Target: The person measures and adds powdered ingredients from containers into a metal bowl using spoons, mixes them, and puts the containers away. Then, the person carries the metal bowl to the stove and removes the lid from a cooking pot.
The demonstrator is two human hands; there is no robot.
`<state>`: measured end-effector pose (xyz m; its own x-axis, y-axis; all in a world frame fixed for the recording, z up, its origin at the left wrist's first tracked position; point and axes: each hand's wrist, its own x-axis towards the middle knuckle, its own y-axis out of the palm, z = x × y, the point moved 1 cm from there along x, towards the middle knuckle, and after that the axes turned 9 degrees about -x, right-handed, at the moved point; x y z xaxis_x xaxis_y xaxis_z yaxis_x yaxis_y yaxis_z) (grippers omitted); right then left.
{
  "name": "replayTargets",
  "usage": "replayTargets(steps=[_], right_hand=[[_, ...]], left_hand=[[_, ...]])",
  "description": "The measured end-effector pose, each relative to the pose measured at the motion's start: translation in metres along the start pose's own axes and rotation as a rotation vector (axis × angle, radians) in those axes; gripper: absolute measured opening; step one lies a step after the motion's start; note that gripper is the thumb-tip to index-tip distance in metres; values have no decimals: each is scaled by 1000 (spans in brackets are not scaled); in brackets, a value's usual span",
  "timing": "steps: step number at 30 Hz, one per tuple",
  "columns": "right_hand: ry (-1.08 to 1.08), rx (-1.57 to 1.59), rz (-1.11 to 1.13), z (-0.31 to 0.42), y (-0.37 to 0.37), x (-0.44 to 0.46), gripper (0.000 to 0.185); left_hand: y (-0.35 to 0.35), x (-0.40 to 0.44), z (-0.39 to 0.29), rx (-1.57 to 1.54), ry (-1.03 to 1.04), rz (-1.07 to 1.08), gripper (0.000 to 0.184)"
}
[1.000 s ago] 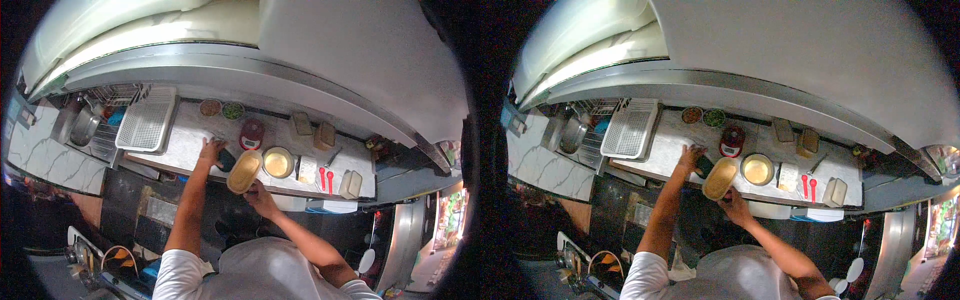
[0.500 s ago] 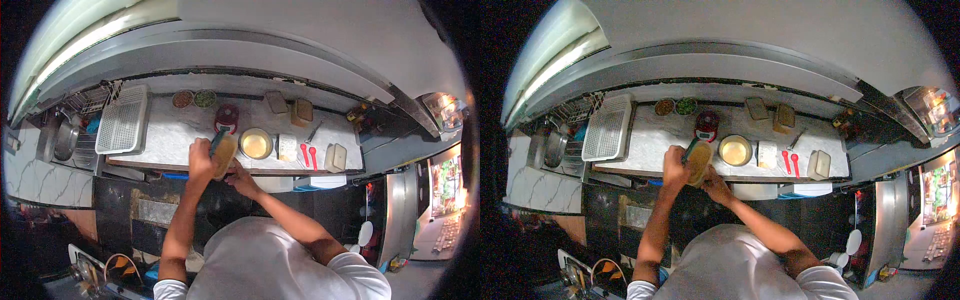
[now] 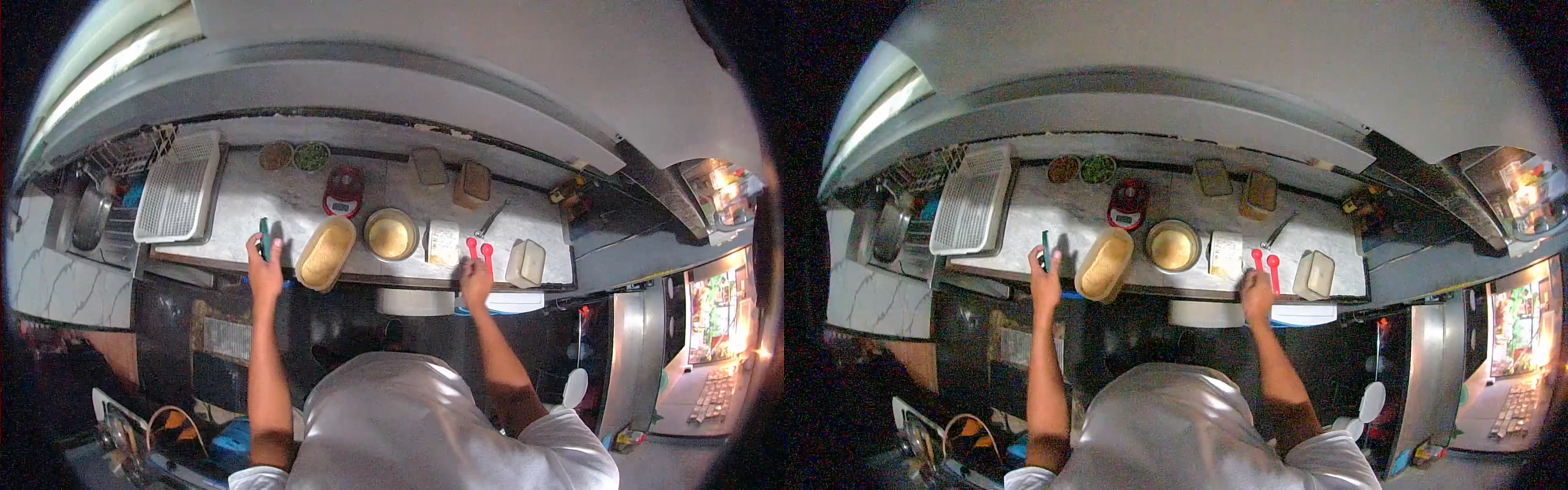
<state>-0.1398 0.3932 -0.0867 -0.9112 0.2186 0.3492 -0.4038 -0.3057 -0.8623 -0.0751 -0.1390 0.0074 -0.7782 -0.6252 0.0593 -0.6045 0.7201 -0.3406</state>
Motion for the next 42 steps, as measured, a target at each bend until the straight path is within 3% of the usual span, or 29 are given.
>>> replayTargets(steps=[2, 4, 5, 7, 8, 10, 14, 16, 17, 21, 25, 26, 27, 28, 31, 34, 35, 36, 38, 42], right_hand=[[46, -121, -13, -50, 2, 11, 11], [92, -132, 20, -70, 5, 17, 11], [89, -127, 16, -69, 6, 17, 11], [54, -182, 18, -68, 7, 18, 11], [55, -185, 15, -66, 7, 19, 11], [110, -137, 10, -61, 13, 19, 11], [149, -209, -8, -56, 7, 15, 8], [169, -186, -37, -65, 5, 15, 8], [223, -193, -44, -66, -1, 14, 7], [216, -163, -80, -90, -3, 9, 5], [99, -174, -76, -86, 12, 18, 10], [24, -161, -51, -85, 15, 20, 12], [89, -192, 6, -80, 17, 24, 18], [90, -191, 10, -76, 18, 29, 18], [75, -333, 183, -61, 23, 39, 27], [22, -394, 172, -74, 47, 39, 26], [36, -410, 186, -70, 44, 36, 27], [31, -407, 187, -65, 42, 35, 27], [226, -326, 86, -56, 39, 33, 29], [329, -254, 98, -19, 4, 27, 27]], left_hand=[[-8, 37, 89, 19, 5, 32, 48], [-11, 61, 136, -216, -305, 5, 46], [-9, 68, 152, -219, -299, 1, 46], [-5, 74, 181, 242, -193, -104, 48], [-5, 77, 196, 240, -192, -102, 48], [-2, 81, 214, 55, -206, 16, 65], [8, 64, 194, 133, -149, -78, 84], [5, 55, 182, 131, 98, -23, 98], [6, 45, 173, 98, 174, -59, 91], [-6, -4, 148, 47, 117, -35, 89], [6, -66, 87, 11, 167, 78, 104], [9, -80, 68, 30, 204, 115, 114], [15, -90, 59, 50, 241, 154, 124], [22, -96, 50, 53, 240, 155, 124], [43, -86, 48, -203, 136, 147, 149], [62, -75, 40, -250, 126, 194, 147], [60, -79, 30, -185, 151, 198, 129], [64, -80, 30, -183, 151, 192, 129], [70, -82, 30, -243, 111, 215, 102], [78, -86, 25, -379, 90, 153, 84]])
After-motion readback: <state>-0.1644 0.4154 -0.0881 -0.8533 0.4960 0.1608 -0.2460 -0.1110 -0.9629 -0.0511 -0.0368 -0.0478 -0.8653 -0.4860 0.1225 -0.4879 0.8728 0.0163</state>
